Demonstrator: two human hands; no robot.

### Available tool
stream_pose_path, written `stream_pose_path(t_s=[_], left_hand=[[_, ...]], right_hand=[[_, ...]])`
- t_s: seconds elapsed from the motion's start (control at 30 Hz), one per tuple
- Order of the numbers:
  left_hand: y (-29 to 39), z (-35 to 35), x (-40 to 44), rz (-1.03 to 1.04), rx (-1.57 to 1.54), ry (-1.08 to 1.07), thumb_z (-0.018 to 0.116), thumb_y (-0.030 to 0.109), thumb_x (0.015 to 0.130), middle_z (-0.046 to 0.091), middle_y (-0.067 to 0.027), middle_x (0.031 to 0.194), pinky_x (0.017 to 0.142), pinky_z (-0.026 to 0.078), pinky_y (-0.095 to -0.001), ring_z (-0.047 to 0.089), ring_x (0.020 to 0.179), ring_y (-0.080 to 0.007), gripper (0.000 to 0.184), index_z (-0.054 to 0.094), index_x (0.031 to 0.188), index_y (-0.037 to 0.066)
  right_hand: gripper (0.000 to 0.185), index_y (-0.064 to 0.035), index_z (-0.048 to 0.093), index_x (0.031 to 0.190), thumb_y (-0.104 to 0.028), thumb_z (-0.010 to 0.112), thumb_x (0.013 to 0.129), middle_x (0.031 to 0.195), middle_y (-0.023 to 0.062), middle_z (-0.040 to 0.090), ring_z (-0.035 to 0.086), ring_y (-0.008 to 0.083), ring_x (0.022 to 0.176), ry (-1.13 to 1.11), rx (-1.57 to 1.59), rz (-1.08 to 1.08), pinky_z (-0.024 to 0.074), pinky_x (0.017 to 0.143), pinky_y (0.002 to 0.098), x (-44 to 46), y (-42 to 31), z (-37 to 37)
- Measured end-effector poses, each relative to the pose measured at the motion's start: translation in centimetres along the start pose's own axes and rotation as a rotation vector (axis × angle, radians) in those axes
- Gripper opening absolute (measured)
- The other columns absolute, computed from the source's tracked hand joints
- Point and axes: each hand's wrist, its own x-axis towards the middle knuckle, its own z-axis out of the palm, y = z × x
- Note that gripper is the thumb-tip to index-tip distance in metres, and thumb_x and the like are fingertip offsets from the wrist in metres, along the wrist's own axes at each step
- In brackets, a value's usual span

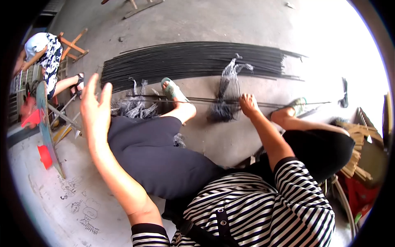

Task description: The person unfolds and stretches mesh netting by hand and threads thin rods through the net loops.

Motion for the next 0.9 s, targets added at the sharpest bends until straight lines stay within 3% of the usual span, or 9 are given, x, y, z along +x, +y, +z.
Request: stream_pose_path(t_s=[0.13, 0.2, 0.33, 0.43, 0.53, 0.67, 0.8, 0.83, 0.9], left_hand=[[2.1, 0.0, 0.3, -0.06, -0.118, -0.177, 0.062, 0.02, 0.09, 0.061, -0.0185, 0.116, 0.085, 0.048, -0.0306, 0.061, 0.1, -0.0201, 0.04, 0.054, 0.126, 0.004], [2.8, 0.1, 0.5, 0.009, -0.089, -0.186, 0.062, 0.02, 0.089, 0.064, -0.0172, 0.111, 0.08, 0.049, -0.03, 0.062, 0.09, -0.018, 0.04, 0.054, 0.126, 0.005], [3.9, 0.0, 0.3, 0.015, -0.138, -0.258, 0.06, 0.016, 0.089, 0.066, -0.0136, 0.098, 0.075, 0.049, -0.029, 0.063, 0.084, -0.0158, 0.036, 0.056, 0.122, 0.003], [5.0, -0.2, 0.2, 0.0, -0.152, -0.291, 0.061, 0.011, 0.088, 0.067, -0.0113, 0.087, 0.072, 0.049, -0.0281, 0.063, 0.077, -0.0157, 0.034, 0.056, 0.119, 0.0], [6.2, -0.5, 0.2, 0.012, -0.162, -0.341, 0.061, 0.012, 0.087, 0.067, -0.0115, 0.084, 0.068, 0.049, -0.0289, 0.062, 0.073, -0.0168, 0.034, 0.056, 0.118, -0.001], [7.9, -0.3, 0.0, 0.125, -0.149, -0.388, 0.061, 0.019, 0.086, 0.066, -0.0153, 0.084, 0.066, 0.049, -0.0382, 0.063, 0.075, -0.0333, 0.033, 0.059, 0.114, 0.001], [9.6, 0.3, 0.1, 0.234, -0.12, -0.383, 0.062, 0.02, 0.086, 0.065, -0.017, 0.084, 0.069, 0.049, -0.039, 0.064, 0.078, -0.0324, 0.034, 0.059, 0.115, 0.002], [10.3, 0.1, 0.1, 0.256, -0.115, -0.399, 0.061, 0.017, 0.086, 0.065, -0.0162, 0.081, 0.068, 0.048, -0.0363, 0.063, 0.073, -0.0283, 0.034, 0.058, 0.116, 0.001], [12.1, 0.0, 0.1, 0.288, -0.135, -0.441, 0.061, 0.014, 0.087, 0.064, -0.0147, 0.077, 0.067, 0.047, -0.0328, 0.06, 0.067, -0.0224, 0.033, 0.057, 0.116, -0.001]], right_hand=[[0.009, -0.0124, 0.061, 0.086, -0.016, 0.052, 0.084, 0.097, 0.0088, 0.061, 0.058, 0.0256, 0.096, -0.072, 0.054, -0.058, 0.0429, 0.081, 0.0388, 0.0, -0.4, 0.1], [0.007, -0.0107, 0.058, 0.083, -0.017, 0.056, 0.083, 0.09, 0.0128, 0.064, 0.063, 0.0302, 0.088, -0.038, 0.294, 0.089, 0.0467, 0.075, 0.0419, 0.7, 0.5, -0.5], [0.026, -0.0133, 0.062, 0.086, -0.039, 0.065, 0.079, 0.066, 0.0124, 0.063, 0.062, 0.0362, 0.064, 0.137, 0.535, 0.109, 0.0478, 0.057, 0.0451, 2.8, 3.0, -5.8], [0.027, -0.0122, 0.065, 0.071, -0.038, 0.066, 0.079, 0.067, 0.0125, 0.062, 0.062, 0.0353, 0.065, 0.196, 0.472, 0.111, 0.0487, 0.056, 0.0435, 5.3, 6.3, -10.3], [0.02, -0.0102, 0.067, 0.079, -0.03, 0.063, 0.078, 0.073, 0.0134, 0.065, 0.064, 0.0324, 0.071, 0.203, 0.4, 0.088, 0.0509, 0.064, 0.0418, 7.8, 11.5, -14.1], [0.035, -0.0054, 0.068, 0.073, -0.04, 0.067, 0.081, 0.065, 0.0159, 0.061, 0.059, 0.0334, 0.06, 0.263, 0.517, 0.105, 0.0478, 0.058, 0.039, 8.6, 15.5, -24.7], [0.033, -0.0031, 0.068, 0.076, -0.035, 0.065, 0.084, 0.064, 0.0144, 0.062, 0.059, 0.0251, 0.055, 0.538, 0.596, 0.023, 0.0491, 0.061, 0.0369, 8.2, 18.2, -37.6], [0.038, -0.0099, 0.069, 0.089, -0.046, 0.057, 0.088, 0.08, 0.0091, 0.067, 0.064, 0.0255, 0.072, 0.477, 0.465, 0.029, 0.0511, 0.067, 0.0368, 7.7, 19.7, -41.0], [0.033, -0.0097, 0.065, 0.087, -0.04, 0.053, 0.092, 0.073, 0.0039, 0.063, 0.061, 0.0167, 0.064, 0.663, 0.414, -0.002, 0.0513, 0.062, 0.0293, 5.7, 22.1, -45.5]])
